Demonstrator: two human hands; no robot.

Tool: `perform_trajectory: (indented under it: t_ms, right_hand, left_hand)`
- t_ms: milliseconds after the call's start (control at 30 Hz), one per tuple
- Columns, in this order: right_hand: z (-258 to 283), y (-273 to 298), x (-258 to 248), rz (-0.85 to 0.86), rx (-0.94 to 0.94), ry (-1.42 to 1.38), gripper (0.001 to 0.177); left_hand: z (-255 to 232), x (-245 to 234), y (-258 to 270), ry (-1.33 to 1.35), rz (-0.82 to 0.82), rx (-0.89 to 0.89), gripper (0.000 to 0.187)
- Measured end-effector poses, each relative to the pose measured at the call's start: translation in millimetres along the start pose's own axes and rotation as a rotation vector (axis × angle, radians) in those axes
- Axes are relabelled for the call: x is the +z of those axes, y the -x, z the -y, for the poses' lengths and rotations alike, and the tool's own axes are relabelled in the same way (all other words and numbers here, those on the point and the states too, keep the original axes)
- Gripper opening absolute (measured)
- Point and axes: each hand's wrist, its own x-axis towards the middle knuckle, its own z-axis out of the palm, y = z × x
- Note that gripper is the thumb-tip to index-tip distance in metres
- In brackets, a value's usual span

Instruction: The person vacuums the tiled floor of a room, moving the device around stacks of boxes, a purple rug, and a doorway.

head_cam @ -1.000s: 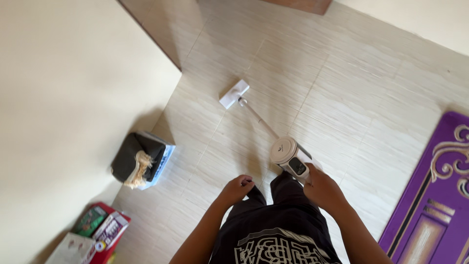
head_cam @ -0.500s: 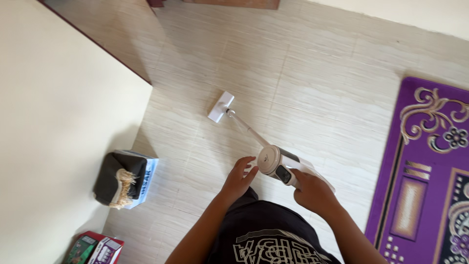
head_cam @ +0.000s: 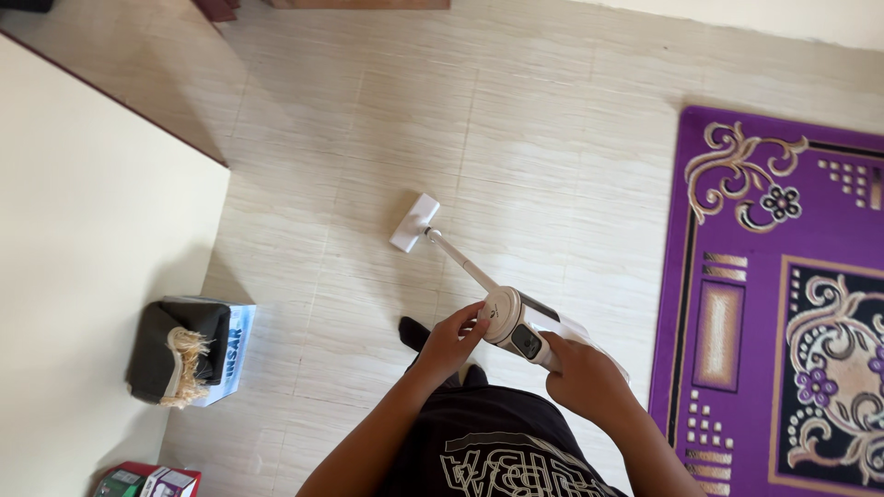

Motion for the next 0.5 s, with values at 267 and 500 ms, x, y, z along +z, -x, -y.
perform_trajectory:
  t_ms: [267,500]
  right_hand:
    - [-47,42,33,-0.057,0.061,-0.101,0.050]
    - [-53,38,66,-0.131,0.165,-0.492,0.049]
  left_hand:
    - [-9,43,28,0.064,0.047,0.002,0.057]
    - [-2,46,37,0.078,0.018,-0.028,0.057]
